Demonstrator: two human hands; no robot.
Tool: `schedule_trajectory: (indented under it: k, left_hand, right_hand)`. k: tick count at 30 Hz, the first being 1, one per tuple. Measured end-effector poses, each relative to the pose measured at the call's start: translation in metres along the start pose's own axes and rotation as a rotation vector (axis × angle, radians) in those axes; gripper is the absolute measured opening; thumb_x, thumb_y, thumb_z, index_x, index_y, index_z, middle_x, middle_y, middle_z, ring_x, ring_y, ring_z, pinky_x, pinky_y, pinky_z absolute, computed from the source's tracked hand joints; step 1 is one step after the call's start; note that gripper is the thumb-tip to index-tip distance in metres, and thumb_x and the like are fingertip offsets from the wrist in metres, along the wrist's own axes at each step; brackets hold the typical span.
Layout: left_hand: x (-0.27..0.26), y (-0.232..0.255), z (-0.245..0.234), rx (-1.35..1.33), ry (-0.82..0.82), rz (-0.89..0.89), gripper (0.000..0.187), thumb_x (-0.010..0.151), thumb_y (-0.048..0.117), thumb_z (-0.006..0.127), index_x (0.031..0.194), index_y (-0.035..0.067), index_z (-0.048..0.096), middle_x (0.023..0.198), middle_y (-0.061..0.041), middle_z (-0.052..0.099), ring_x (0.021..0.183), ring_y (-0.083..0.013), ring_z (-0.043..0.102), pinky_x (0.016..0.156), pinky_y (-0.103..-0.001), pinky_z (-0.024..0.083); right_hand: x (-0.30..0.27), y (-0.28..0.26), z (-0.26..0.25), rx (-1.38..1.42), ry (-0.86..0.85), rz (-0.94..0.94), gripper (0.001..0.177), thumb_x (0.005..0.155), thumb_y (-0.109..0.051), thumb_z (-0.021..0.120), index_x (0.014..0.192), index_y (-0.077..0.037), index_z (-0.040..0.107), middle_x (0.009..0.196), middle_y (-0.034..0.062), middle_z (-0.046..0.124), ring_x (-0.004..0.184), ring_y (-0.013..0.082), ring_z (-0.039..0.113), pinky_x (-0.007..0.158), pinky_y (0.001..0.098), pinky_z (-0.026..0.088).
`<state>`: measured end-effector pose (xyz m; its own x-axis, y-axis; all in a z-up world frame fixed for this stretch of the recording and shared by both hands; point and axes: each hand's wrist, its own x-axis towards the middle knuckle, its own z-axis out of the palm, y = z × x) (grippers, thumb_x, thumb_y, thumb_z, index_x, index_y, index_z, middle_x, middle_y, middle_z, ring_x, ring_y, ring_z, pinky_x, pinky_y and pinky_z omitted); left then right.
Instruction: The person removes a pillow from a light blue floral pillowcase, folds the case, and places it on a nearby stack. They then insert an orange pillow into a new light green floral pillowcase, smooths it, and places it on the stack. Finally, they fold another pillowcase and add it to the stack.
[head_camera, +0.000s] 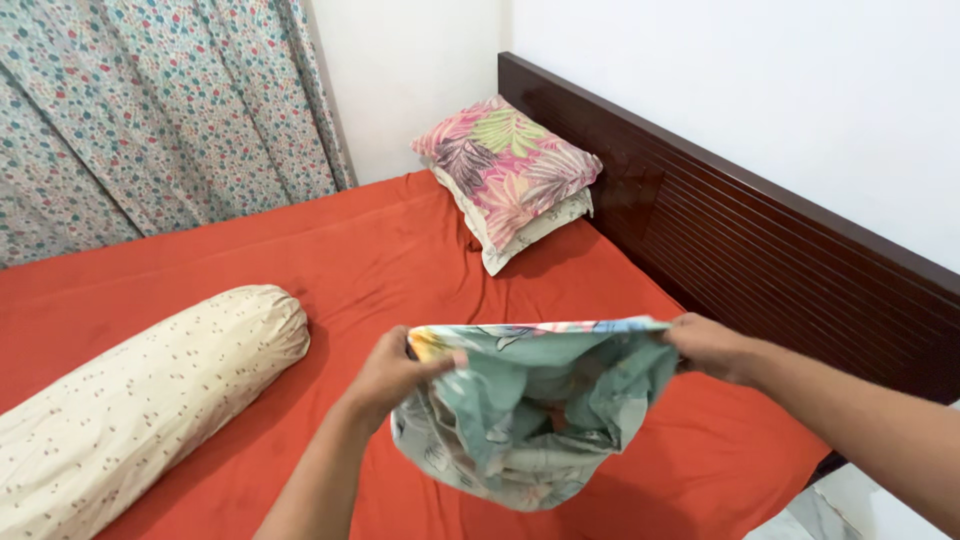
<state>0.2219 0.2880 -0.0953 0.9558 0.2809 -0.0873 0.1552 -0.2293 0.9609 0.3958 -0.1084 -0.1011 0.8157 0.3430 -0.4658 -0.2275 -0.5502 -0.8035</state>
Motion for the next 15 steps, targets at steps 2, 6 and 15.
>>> schedule_trajectory:
  k: [2,6,15]
  left_hand:
    - [0.004,-0.012,0.004,0.44,0.129,0.248,0.036,0.069,0.024,0.086,0.088,0.001,0.066,0.083,-0.011,0.071,0.076,-0.0244,0.068,0.068,-0.042,0.055]
    - [0.018,-0.022,0.007,0.522,0.311,-0.022,0.025,0.092,0.027,0.067,0.092,0.003,0.073,0.085,-0.018,0.075,0.078,-0.0256,0.074,0.074,-0.042,0.056]
    - [0.001,0.058,0.052,-0.687,-0.169,-0.516,0.045,0.105,0.036,0.036,0.119,0.006,0.066,0.111,-0.01,0.075,0.095,-0.0229,0.072,0.092,-0.042,0.059]
  right_hand:
    - [-0.004,-0.008,-0.002,0.3,0.004,0.083,0.035,0.101,-0.028,0.049,0.099,-0.002,0.072,0.102,0.0111,0.075,0.094,0.0217,0.071,0.09,0.0425,0.059]
    - [-0.009,-0.012,-0.008,0.464,-0.019,0.129,0.039,0.099,-0.037,0.05,0.105,-0.005,0.071,0.105,0.0083,0.074,0.091,0.019,0.07,0.086,0.0401,0.059]
    - [0.008,-0.002,-0.025,-0.395,0.094,-0.103,0.074,0.07,-0.036,0.089,0.134,-0.012,0.062,0.124,0.0117,0.07,0.112,0.0211,0.066,0.101,0.0394,0.052]
